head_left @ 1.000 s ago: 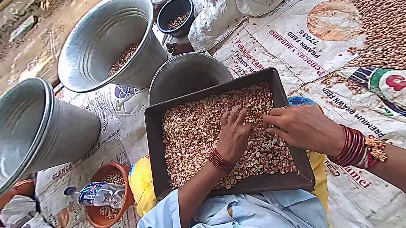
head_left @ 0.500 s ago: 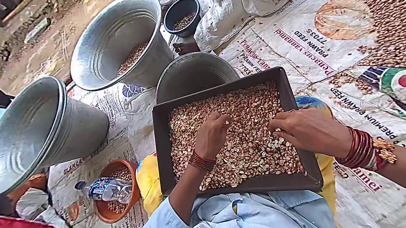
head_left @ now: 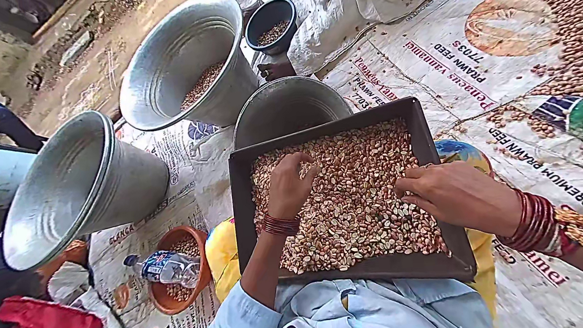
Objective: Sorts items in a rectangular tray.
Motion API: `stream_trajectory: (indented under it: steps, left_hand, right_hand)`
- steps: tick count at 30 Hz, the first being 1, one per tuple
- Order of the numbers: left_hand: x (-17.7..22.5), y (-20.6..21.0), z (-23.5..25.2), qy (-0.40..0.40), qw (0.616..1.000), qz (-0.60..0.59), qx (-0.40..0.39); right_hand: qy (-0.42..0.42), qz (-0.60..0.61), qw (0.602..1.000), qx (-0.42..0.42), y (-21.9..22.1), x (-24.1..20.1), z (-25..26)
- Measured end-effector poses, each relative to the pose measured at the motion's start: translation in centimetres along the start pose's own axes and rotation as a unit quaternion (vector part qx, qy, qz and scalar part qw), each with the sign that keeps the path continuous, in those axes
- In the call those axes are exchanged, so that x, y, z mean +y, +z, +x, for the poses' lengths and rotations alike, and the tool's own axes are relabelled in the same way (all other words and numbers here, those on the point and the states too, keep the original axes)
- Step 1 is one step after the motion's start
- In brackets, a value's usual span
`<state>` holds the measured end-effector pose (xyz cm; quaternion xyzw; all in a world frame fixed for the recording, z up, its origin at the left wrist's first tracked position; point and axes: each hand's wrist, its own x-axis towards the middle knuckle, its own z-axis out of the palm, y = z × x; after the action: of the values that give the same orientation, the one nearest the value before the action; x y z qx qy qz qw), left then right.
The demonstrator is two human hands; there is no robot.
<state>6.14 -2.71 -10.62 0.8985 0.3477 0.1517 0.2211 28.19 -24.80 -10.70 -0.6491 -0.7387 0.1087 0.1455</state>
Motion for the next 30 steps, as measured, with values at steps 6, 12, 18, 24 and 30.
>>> stream_trajectory:
  steps: [6, 12, 18, 24, 30]
  left_hand:
    - [1.4, -0.6, 1.1, -0.038, 0.990, 0.019, -0.131]
    - [0.2, -6.3, 4.2, 0.032, 0.988, 0.074, 0.129]
    - [2.5, -7.2, 0.9, 0.128, 0.991, 0.025, 0.000]
    - [3.2, -5.8, -5.0, 0.250, 0.857, -0.033, -0.449]
    - [5.1, 0.3, -6.8, 0.192, 0.808, 0.035, -0.556]
  right_hand:
    - [-0.024, -0.018, 0.997, 0.068, 0.8, 0.3, 0.0]
    - [-0.026, -0.018, 0.997, 0.072, 1.2, 0.3, 0.1]
    - [-0.019, -0.008, 0.998, 0.061, 1.0, 0.7, 0.0]
    - [-0.028, -0.024, 0.997, 0.070, 1.2, 0.6, 0.1]
    - [-0.014, 0.004, 1.000, 0.028, 0.3, 0.8, 0.0]
